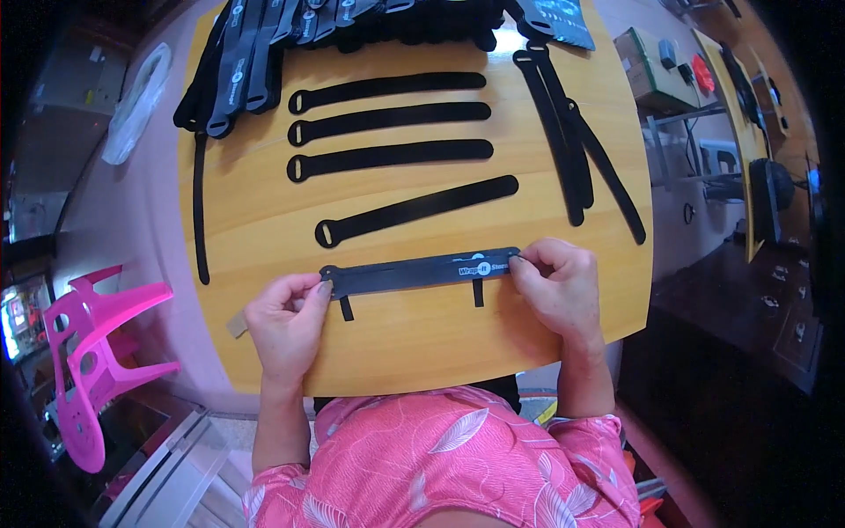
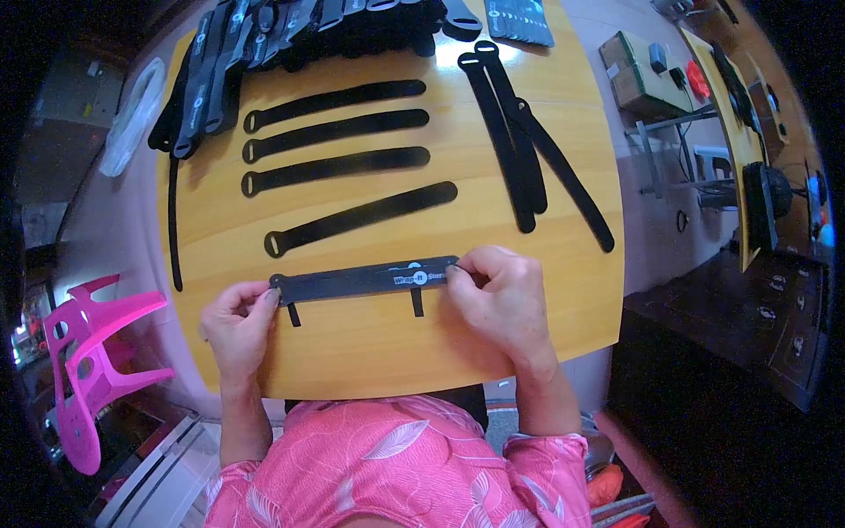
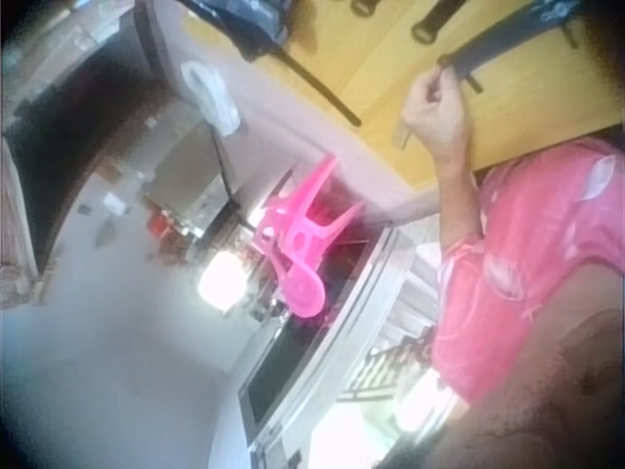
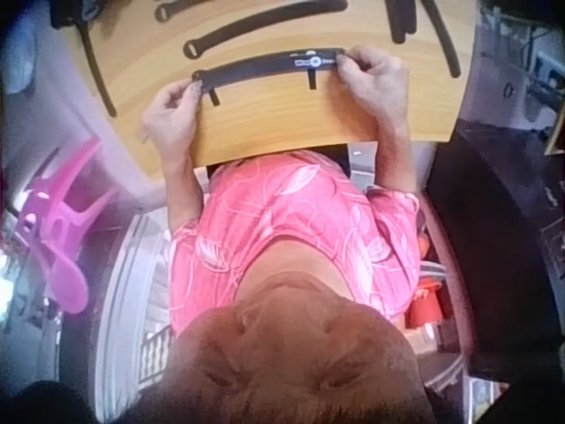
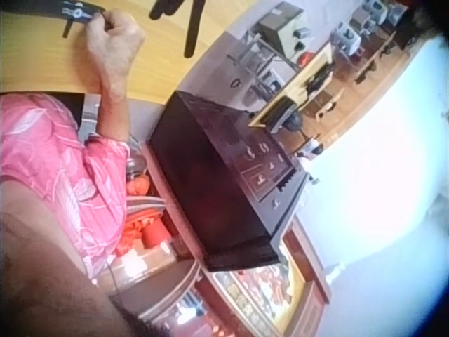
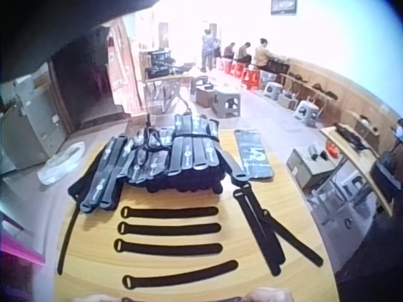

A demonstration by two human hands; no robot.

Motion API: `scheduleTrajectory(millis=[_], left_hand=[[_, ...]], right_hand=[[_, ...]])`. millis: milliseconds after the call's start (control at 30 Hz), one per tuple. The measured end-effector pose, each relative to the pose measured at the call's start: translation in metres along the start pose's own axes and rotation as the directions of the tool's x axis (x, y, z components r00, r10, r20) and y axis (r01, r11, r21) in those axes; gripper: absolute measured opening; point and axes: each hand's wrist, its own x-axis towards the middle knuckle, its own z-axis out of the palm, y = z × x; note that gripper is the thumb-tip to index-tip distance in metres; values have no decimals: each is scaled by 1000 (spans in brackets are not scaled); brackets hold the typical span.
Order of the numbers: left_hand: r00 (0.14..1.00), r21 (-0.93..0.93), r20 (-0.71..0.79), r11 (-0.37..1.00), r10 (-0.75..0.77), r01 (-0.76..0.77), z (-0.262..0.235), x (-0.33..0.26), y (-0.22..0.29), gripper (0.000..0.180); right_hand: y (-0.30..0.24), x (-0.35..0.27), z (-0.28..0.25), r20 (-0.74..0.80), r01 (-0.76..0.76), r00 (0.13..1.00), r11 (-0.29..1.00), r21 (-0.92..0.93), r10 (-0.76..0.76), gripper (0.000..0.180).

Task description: Organizing and inspecting textile straps on a work table in a factory setting.

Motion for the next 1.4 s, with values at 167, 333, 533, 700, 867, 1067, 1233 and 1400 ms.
scheduleTrajectory(millis=[167,333,533,700,867,1067,1233,1400], left_hand=[[1000,7,-23,1000,-1,1,2,-1,-2,7],[999,-14,4,999,48,-48,4,0,-5,6],[999,31,-6,998,52,-52,3,-1,-5,6],[995,63,30,994,91,-93,0,0,-3,9],[960,435,52,859,275,-270,-15,-1,7,17],[919,277,60,878,389,-390,-25,-11,2,18],[743,395,196,641,641,-657,-10,-51,8,34],[729,498,373,539,574,-680,7,-55,-9,57]], right_hand=[[0,-1,0,0,23,1000,999,-40,-23,11],[2,-2,3,-36,46,998,997,-57,-48,11],[-4,-3,6,-65,93,993,987,-128,-102,12],[-7,-4,10,-66,99,991,970,-221,-116,15],[-3,-9,19,-122,85,983,926,-367,-138,20],[-15,-19,7,-142,10,989,977,-212,-41,26],[-29,-49,37,-91,501,825,797,-338,-557,27],[-31,-67,64,151,582,785,634,-509,-600,53]])
